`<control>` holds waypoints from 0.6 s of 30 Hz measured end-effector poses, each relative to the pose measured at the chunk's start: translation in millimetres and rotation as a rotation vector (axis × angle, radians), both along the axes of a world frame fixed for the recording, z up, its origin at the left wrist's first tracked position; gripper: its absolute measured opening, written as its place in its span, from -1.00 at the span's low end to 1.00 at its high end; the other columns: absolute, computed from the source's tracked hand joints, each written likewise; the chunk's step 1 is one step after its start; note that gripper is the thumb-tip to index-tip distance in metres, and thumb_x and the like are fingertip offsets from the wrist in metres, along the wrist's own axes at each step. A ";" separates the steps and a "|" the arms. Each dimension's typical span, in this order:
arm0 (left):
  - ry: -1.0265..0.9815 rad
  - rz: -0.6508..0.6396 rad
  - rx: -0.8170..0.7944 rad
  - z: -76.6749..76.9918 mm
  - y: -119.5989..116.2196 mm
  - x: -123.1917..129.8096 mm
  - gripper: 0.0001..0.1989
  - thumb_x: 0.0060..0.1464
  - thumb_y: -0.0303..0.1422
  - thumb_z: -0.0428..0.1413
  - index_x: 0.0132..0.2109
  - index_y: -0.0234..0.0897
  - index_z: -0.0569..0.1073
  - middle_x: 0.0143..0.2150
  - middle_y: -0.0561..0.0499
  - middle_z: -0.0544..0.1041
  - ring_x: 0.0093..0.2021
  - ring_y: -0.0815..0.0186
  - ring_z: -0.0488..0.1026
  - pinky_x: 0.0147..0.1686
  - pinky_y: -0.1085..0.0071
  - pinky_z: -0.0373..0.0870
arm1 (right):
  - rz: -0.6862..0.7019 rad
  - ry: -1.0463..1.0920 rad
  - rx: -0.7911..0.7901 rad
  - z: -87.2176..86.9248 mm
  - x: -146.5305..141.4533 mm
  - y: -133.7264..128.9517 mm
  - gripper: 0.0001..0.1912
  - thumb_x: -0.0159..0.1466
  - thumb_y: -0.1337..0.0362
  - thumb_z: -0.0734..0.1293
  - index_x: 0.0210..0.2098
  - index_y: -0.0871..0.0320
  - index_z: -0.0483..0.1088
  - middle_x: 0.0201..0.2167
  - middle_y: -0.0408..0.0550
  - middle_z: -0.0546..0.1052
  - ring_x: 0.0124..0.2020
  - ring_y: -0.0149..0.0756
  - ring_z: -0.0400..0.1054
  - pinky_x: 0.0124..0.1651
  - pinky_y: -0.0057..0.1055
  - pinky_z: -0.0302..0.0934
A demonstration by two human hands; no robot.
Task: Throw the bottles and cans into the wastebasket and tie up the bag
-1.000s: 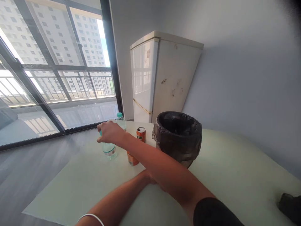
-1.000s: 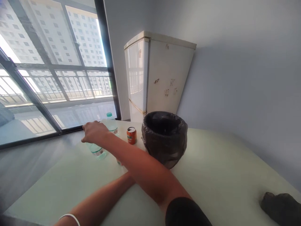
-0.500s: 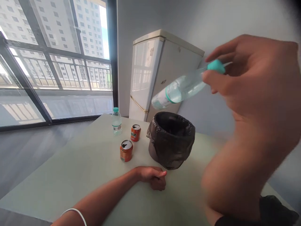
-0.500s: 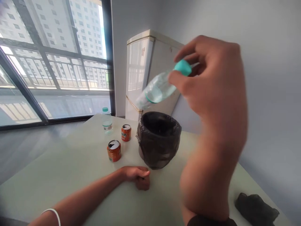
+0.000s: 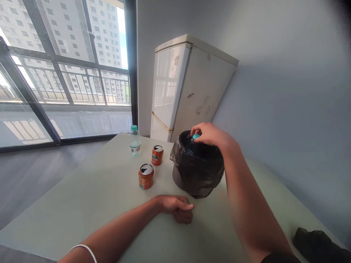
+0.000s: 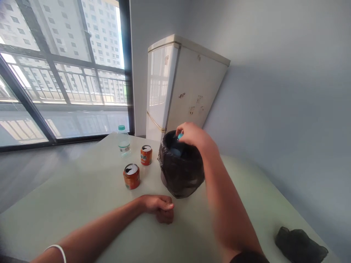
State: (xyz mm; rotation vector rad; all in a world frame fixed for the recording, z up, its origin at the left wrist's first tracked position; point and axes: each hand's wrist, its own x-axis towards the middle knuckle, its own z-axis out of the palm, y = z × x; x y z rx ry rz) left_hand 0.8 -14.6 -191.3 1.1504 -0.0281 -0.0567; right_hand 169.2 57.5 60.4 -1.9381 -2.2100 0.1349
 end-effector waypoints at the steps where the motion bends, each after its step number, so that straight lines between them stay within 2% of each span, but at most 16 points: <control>1: 0.000 -0.001 -0.001 0.2 -0.1 -0.1 -0.26 0.14 0.22 0.15 -0.62 -0.17 -0.03 -0.59 0.17 -0.12 -0.56 0.40 -0.13 -0.49 0.32 -0.24 | 0.022 -0.038 -0.039 -6.0 -0.6 6.9 -0.69 0.09 0.39 0.45 -0.18 0.01 0.62 -0.11 -0.06 0.63 -0.28 -0.29 0.48 -0.31 -0.44 0.23; 6: -0.007 -0.003 -0.009 1.8 -1.5 -0.1 -0.26 0.15 0.19 0.16 -0.62 -0.18 -0.01 -0.59 0.17 -0.13 -0.56 0.40 -0.14 -0.50 0.32 -0.25 | 0.125 -0.144 -0.173 -19.8 -1.3 20.8 -0.67 0.04 0.44 0.44 -0.22 0.00 0.64 -0.29 -0.12 0.64 -0.35 -0.32 0.48 -0.34 -0.46 0.20; 12: -0.042 0.011 -0.018 0.0 -1.5 0.0 -0.28 0.19 0.11 0.17 -0.60 -0.18 -0.05 -0.56 0.18 -0.16 -0.56 0.41 -0.15 -0.49 0.33 -0.26 | 0.145 -0.163 -0.212 -10.4 -5.3 10.3 -0.66 0.09 0.41 0.41 -0.17 -0.03 0.65 -0.29 -0.13 0.65 -0.34 -0.30 0.49 -0.35 -0.44 0.21; 15: -0.048 0.003 -0.022 -2.3 -0.9 -0.1 -0.29 0.22 0.10 0.16 -0.59 -0.18 -0.05 -0.55 0.18 -0.16 -0.56 0.41 -0.15 -0.49 0.31 -0.25 | 0.132 -0.158 -0.142 -4.3 -6.7 2.3 -0.63 0.11 0.40 0.42 -0.11 -0.03 0.64 -0.22 -0.11 0.66 -0.29 -0.28 0.50 -0.34 -0.44 0.21; 18: -0.053 0.005 -0.019 -4.7 -0.7 0.3 -0.29 0.22 0.10 0.15 -0.60 -0.18 -0.04 -0.56 0.18 -0.15 -0.56 0.41 -0.14 -0.50 0.32 -0.25 | 0.057 -0.143 0.039 2.9 -12.7 -12.0 -0.68 0.16 0.39 0.41 -0.10 0.01 0.62 -0.18 -0.04 0.66 -0.26 -0.23 0.50 -0.28 -0.39 0.23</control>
